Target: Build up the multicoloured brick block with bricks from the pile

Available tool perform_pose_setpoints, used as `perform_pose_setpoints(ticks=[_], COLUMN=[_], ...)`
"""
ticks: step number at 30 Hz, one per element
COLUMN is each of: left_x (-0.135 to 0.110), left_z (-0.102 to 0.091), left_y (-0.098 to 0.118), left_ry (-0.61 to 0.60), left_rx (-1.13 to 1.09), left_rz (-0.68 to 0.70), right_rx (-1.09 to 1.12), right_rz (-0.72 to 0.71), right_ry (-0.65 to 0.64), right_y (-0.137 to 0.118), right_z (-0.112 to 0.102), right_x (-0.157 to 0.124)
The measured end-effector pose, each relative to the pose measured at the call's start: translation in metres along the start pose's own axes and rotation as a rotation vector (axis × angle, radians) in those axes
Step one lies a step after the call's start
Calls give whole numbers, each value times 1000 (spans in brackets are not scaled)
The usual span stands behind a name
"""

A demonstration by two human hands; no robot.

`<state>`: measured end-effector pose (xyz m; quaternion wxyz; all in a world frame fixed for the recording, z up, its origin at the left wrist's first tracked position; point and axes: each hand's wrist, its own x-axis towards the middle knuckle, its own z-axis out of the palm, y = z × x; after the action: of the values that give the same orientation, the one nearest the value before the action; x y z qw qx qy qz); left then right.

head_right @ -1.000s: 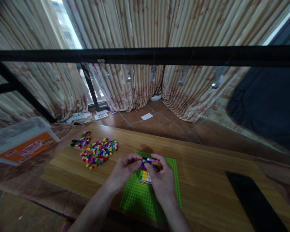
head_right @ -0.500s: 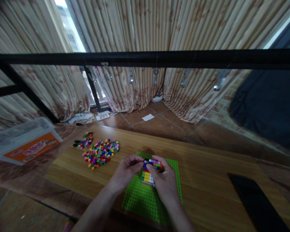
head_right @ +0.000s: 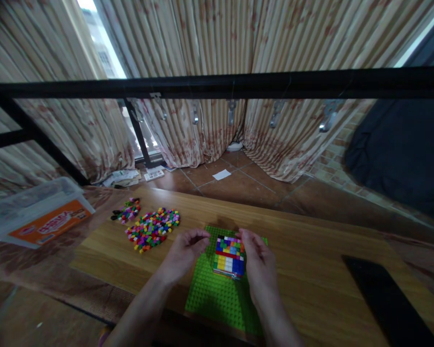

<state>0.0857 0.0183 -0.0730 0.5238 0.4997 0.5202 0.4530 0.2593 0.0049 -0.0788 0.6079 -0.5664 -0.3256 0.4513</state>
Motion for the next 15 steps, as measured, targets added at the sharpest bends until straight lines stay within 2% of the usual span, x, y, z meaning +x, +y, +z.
perform_pose_setpoints(ticks=[5,10,12,15], left_x=[0,1,1,2], left_z=[-1,-9,-17,-35], left_y=[-6,-4,0,7], left_ry=[-18,14,47,170], left_rx=[120,285,432,618], left_rz=[34,93,111,67], right_rx=[-33,-13,-17,-17], right_rz=[57,46,48,46], right_ry=[46,34,29,29], right_y=[0,3,3,3], right_z=[-2,-3,-4,-5], right_x=[1,3,3,3])
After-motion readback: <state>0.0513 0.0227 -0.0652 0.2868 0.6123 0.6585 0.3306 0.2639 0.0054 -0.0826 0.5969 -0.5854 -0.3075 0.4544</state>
